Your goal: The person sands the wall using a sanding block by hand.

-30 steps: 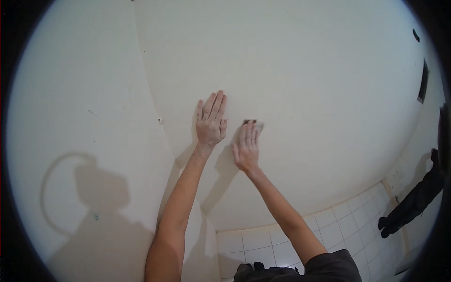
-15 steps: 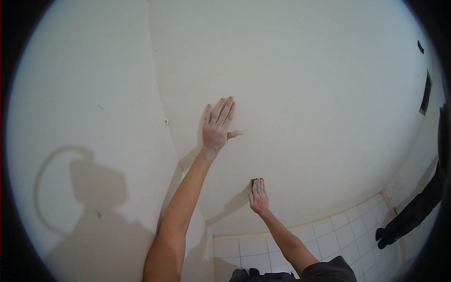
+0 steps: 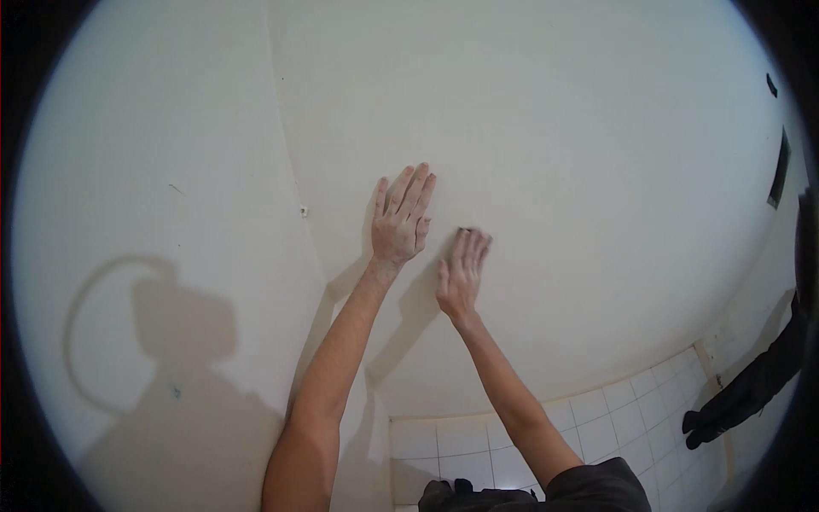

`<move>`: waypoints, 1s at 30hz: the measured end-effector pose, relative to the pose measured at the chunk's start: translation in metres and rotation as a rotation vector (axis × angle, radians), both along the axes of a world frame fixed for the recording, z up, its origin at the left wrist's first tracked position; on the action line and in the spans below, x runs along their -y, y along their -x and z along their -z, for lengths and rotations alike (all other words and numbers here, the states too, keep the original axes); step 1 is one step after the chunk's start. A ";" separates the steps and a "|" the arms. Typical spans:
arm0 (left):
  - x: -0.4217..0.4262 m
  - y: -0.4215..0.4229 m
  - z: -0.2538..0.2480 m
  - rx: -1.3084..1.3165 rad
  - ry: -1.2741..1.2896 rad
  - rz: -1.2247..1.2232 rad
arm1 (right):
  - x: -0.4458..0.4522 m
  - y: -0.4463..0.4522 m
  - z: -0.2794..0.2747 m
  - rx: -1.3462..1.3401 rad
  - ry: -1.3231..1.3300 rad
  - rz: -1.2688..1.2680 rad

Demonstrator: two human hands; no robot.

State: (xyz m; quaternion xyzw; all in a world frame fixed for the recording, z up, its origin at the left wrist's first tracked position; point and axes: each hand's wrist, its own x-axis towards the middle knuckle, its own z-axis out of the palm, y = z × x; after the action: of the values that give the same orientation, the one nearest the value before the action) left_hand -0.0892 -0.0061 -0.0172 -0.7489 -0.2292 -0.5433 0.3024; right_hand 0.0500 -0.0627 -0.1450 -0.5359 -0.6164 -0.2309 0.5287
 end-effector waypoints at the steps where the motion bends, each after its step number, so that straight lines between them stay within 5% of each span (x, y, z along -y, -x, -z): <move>1: 0.000 0.000 0.000 0.008 0.003 0.024 | -0.005 0.004 -0.006 0.086 0.028 0.030; 6: 0.002 -0.001 0.000 0.015 0.007 0.038 | -0.007 0.001 0.038 0.226 0.048 0.027; 10: 0.003 0.000 -0.002 0.008 0.005 0.030 | 0.016 -0.009 0.131 0.344 0.246 -0.055; 12: 0.002 0.000 0.000 0.004 0.001 0.009 | 0.026 -0.029 0.206 0.210 0.245 0.104; 15: 0.003 0.000 -0.002 -0.003 -0.010 -0.010 | 0.034 -0.043 0.224 -0.008 0.199 0.103; 25: -0.001 -0.001 0.000 0.000 -0.008 0.001 | -0.007 -0.026 0.029 -0.032 -0.070 0.086; 30: 0.002 -0.001 0.000 0.004 0.015 0.021 | -0.013 -0.003 0.030 0.208 -0.040 0.007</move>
State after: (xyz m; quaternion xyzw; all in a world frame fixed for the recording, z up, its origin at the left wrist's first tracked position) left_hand -0.0883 -0.0080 -0.0168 -0.7524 -0.2257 -0.5464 0.2906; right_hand 0.0529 -0.0500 -0.1748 -0.5007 -0.6613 -0.2993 0.4717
